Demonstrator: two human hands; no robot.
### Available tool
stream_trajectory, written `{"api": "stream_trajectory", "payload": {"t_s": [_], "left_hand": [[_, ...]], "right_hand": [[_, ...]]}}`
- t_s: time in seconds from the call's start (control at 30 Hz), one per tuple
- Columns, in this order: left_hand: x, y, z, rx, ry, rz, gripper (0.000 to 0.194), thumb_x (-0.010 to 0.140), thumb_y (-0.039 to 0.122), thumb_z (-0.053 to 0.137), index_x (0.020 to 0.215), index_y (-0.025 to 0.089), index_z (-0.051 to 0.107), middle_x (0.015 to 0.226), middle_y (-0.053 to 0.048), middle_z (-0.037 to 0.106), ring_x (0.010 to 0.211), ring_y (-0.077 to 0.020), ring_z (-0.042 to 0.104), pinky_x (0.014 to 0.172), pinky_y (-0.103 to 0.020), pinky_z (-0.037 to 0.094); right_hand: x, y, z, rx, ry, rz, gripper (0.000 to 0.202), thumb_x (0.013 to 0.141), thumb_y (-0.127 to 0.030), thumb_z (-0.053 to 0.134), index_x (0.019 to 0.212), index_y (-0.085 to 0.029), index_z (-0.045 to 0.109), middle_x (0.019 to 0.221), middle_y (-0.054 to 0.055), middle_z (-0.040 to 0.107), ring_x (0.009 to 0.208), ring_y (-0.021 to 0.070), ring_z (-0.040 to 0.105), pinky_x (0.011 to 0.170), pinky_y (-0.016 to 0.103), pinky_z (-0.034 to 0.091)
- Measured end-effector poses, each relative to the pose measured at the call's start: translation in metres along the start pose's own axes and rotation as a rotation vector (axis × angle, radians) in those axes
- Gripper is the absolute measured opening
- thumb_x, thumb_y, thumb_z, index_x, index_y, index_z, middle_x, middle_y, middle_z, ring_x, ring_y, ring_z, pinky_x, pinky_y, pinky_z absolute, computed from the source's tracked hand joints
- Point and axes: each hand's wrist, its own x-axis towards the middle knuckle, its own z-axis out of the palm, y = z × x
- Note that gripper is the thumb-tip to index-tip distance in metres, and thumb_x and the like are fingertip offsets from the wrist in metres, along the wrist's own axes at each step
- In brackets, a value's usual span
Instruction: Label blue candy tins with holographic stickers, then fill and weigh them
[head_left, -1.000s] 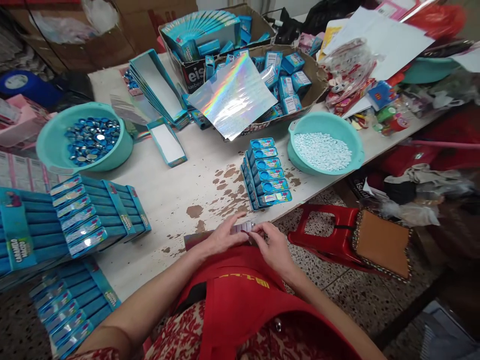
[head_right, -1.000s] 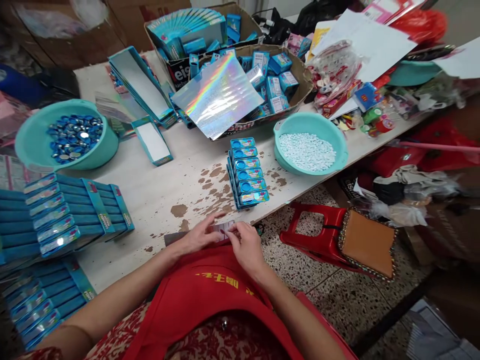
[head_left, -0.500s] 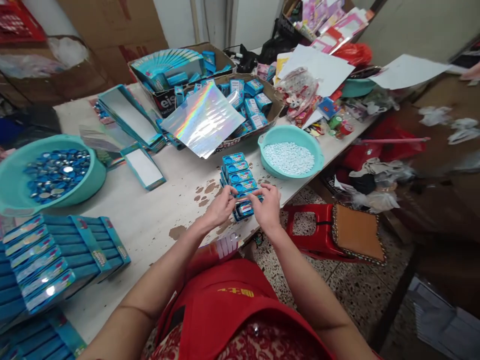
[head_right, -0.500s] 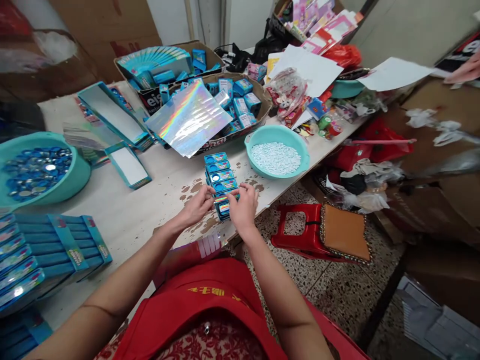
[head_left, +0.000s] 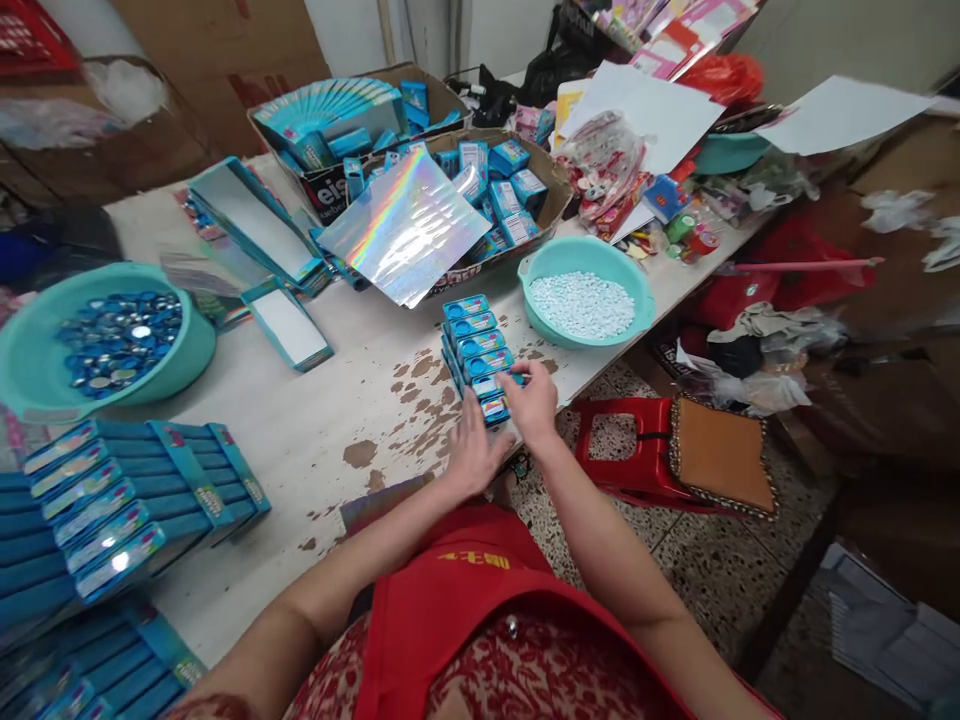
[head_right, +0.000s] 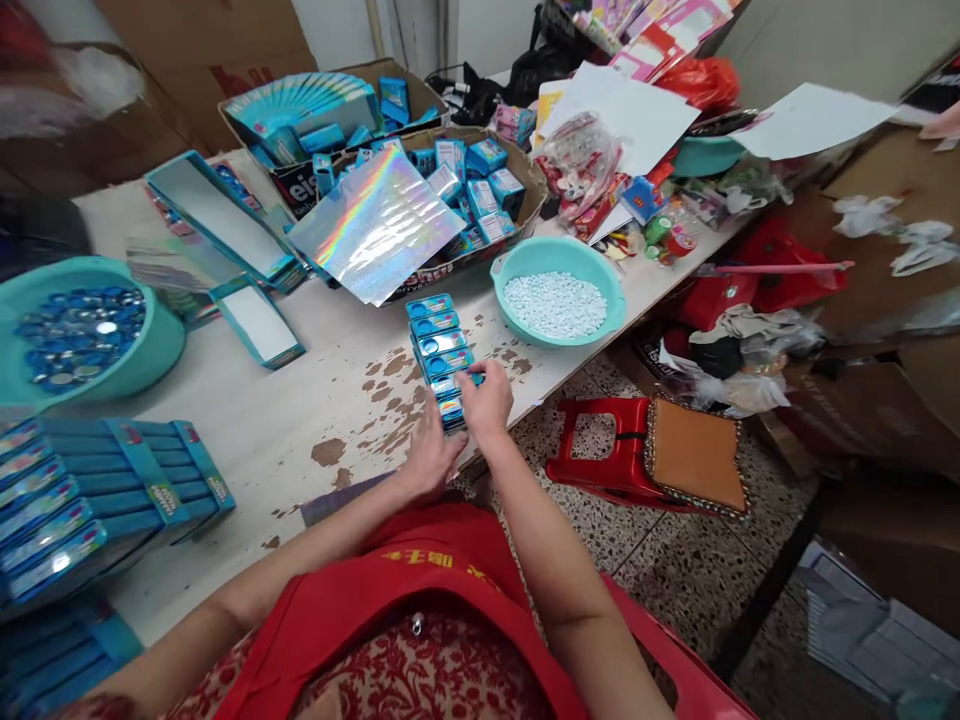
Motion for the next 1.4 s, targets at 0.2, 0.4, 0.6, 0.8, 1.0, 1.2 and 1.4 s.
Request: {"api": "stream_trajectory", "payload": {"t_s": [0.2,0.4,0.6,0.8,1.0,1.2,1.4], "left_hand": [[-0.016,-0.049,-0.054,0.348,-0.255,-0.161,0.056,0.088,0.05,0.041,0.132,0.017,0.048,0.141,-0.014,0.046,0.13,-0.0297,0.041,0.103,-0.043,0.033],[-0.058,-0.096,-0.074,0.511,-0.487,-0.352,0.027,0.086,0.026,0.043,0.097,0.018,0.067,0.098,-0.01,0.071,0.095,-0.0247,0.063,0.075,-0.029,0.042],[-0.057,-0.109,-0.061,0.462,-0.401,-0.418,0.024,0.086,0.027,0.044,0.088,0.019,0.067,0.089,-0.006,0.071,0.086,-0.0202,0.063,0.066,-0.026,0.038],[-0.055,-0.119,-0.057,0.435,-0.348,-0.433,0.023,0.085,0.026,0.045,0.088,0.02,0.067,0.091,-0.007,0.071,0.087,-0.0217,0.062,0.069,-0.028,0.039],[-0.059,-0.114,-0.06,0.401,-0.317,-0.366,0.026,0.088,0.024,0.043,0.099,0.017,0.066,0.1,-0.01,0.069,0.098,-0.0237,0.06,0.084,-0.033,0.041],[-0.074,-0.104,-0.054,0.158,-0.375,0.121,0.035,0.078,0.037,0.063,0.109,0.019,0.062,0.11,-0.009,0.064,0.11,-0.0249,0.049,0.094,-0.036,0.038],[-0.057,-0.071,-0.07,-0.013,-0.405,-0.004,0.023,0.086,0.03,0.048,0.083,0.018,0.067,0.081,-0.002,0.066,0.08,-0.0174,0.057,0.077,-0.029,0.042]], "right_hand": [[-0.057,0.002,-0.019,-0.006,0.174,-0.262,0.021,0.087,-0.029,0.05,0.104,-0.02,0.057,0.103,0.01,0.058,0.096,0.0217,0.054,0.086,0.038,0.045],[-0.134,0.041,0.032,-0.08,-0.574,-0.594,0.02,0.086,-0.021,0.055,0.106,-0.02,0.062,0.096,0.009,0.058,0.091,0.0198,0.056,0.08,0.032,0.051],[-0.135,0.072,0.068,-0.405,-0.799,-0.81,0.039,0.085,-0.018,0.058,0.124,-0.018,0.054,0.114,0.014,0.059,0.102,0.0236,0.054,0.083,0.037,0.05],[-0.139,0.076,0.059,-0.464,-0.778,-0.936,0.021,0.085,-0.021,0.06,0.106,-0.019,0.062,0.115,0.012,0.062,0.103,0.0243,0.053,0.082,0.036,0.046],[-0.131,0.047,0.054,-0.468,-0.816,-0.612,0.005,0.085,-0.019,0.06,0.08,-0.019,0.061,0.081,0.005,0.066,0.082,0.0194,0.057,0.072,0.029,0.042],[-0.126,0.027,0.031,-0.311,-0.821,-0.326,0.01,0.08,-0.014,0.064,0.074,-0.02,0.058,0.077,0.001,0.064,0.076,0.0161,0.057,0.068,0.025,0.04],[-0.115,-0.009,-0.002,-0.191,-0.586,-0.289,0.01,0.084,-0.024,0.061,0.075,-0.021,0.059,0.075,0.0,0.063,0.07,0.0155,0.055,0.065,0.026,0.039]]}}
